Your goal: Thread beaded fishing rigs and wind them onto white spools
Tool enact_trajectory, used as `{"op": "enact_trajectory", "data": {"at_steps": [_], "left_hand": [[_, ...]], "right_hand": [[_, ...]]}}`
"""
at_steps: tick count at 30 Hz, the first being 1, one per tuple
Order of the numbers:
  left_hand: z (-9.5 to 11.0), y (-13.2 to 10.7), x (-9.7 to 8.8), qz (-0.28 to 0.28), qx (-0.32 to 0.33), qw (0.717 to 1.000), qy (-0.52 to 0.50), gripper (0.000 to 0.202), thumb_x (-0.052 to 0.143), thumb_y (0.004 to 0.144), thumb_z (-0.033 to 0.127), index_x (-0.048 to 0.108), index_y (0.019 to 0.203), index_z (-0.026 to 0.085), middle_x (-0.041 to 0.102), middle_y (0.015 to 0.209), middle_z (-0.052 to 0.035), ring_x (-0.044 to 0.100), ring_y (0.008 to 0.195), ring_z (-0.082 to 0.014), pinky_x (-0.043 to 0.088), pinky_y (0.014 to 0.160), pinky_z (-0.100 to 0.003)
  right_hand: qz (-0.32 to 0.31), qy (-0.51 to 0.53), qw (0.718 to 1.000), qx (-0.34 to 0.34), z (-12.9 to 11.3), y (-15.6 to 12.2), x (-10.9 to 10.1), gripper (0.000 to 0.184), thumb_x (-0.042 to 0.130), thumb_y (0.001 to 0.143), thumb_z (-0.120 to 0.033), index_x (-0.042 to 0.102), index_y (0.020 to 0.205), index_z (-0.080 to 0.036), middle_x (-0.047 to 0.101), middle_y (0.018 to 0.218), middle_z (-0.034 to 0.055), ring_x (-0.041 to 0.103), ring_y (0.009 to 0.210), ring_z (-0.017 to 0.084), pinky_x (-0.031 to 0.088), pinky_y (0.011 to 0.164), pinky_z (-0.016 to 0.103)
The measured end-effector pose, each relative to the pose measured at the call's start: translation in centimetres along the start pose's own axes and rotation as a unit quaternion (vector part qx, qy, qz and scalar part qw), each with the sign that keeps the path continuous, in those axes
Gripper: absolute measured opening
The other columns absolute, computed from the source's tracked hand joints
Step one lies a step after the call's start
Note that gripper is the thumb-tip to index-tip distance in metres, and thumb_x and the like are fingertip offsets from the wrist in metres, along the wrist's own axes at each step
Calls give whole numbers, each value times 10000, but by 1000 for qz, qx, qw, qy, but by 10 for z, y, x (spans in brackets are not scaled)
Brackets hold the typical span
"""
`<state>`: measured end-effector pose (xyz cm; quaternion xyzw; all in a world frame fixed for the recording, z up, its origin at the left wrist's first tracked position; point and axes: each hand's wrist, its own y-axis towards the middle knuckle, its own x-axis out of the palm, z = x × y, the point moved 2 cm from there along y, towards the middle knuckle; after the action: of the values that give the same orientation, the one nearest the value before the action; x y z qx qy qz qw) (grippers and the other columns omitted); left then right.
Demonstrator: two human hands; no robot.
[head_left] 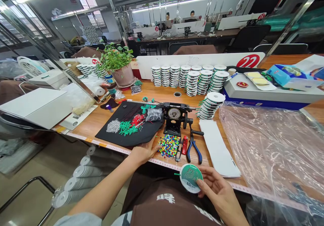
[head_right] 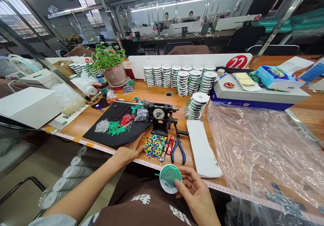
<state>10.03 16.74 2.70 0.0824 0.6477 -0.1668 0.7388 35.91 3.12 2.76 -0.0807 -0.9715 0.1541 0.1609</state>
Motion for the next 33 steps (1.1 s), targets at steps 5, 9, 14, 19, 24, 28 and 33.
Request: {"op": "enact_trajectory", "data": {"at_steps": [5, 9, 14, 19, 24, 28, 33], "left_hand": [[-7, -5, -3, -18, 18, 999, 20, 554, 354, 1016, 511, 443, 1490, 238, 512, 1488, -163, 570, 1282, -351, 488, 1045, -495], [-11, -6, -7, -12, 26, 1000, 6, 593, 371, 1001, 548, 375, 1520, 260, 484, 1517, -131, 552, 1308, -307, 509, 1030, -437], [-12, -13, -10, -73, 27, 996, 43, 525, 366, 985, 582, 684, 1222, 238, 711, 1197, -160, 647, 1156, -340, 539, 920, -446], [-12, -23, -12, -71, 33, 995, 59, 648, 300, 991, 611, 748, 1045, 146, 736, 1024, -221, 693, 1019, -338, 537, 869, -443], [0, -30, -7, -82, 32, 993, 78, 828, 194, 986, 654, 769, 798, 89, 733, 843, -255, 717, 911, -365, 548, 793, -460], [15, -30, -4, -73, 34, 993, 82, 811, 216, 968, 686, 774, 905, 101, 739, 929, -249, 703, 960, -376, 541, 805, -475], [18, -31, 0, -49, 56, 994, 78, 747, 277, 958, 691, 739, 1060, 113, 736, 997, -228, 700, 879, -335, 526, 827, -468]], "right_hand": [[-1, 2, 1000, 3, 2, 0, -1, 486, 858, 710, -526, 685, 1029, -203, 711, 899, 79, 635, 663, 183, 548, 493, 257], [1, -5, 1000, 2, 3, 0, -1, 483, 854, 707, -535, 686, 1023, -211, 709, 885, 70, 630, 657, 187, 544, 489, 268], [-3, 0, 1000, 7, 3, 0, 0, 478, 856, 709, -529, 683, 1030, -221, 712, 873, 62, 627, 645, 180, 546, 493, 267], [-11, 2, 1000, 5, 3, 0, 0, 466, 851, 724, -516, 682, 1041, -218, 711, 870, 59, 617, 640, 167, 546, 495, 256], [-15, 4, 1000, 15, 4, 1, 4, 477, 858, 715, -521, 682, 1035, -214, 703, 870, 60, 639, 675, 177, 547, 496, 245], [-37, 4, 999, 20, 4, 2, 8, 465, 851, 729, -520, 682, 1030, -209, 694, 849, 53, 637, 671, 167, 540, 496, 228], [-37, 9, 999, 27, 7, 2, 7, 475, 857, 726, -517, 674, 1036, -208, 691, 851, 53, 639, 676, 161, 538, 500, 218]]}}
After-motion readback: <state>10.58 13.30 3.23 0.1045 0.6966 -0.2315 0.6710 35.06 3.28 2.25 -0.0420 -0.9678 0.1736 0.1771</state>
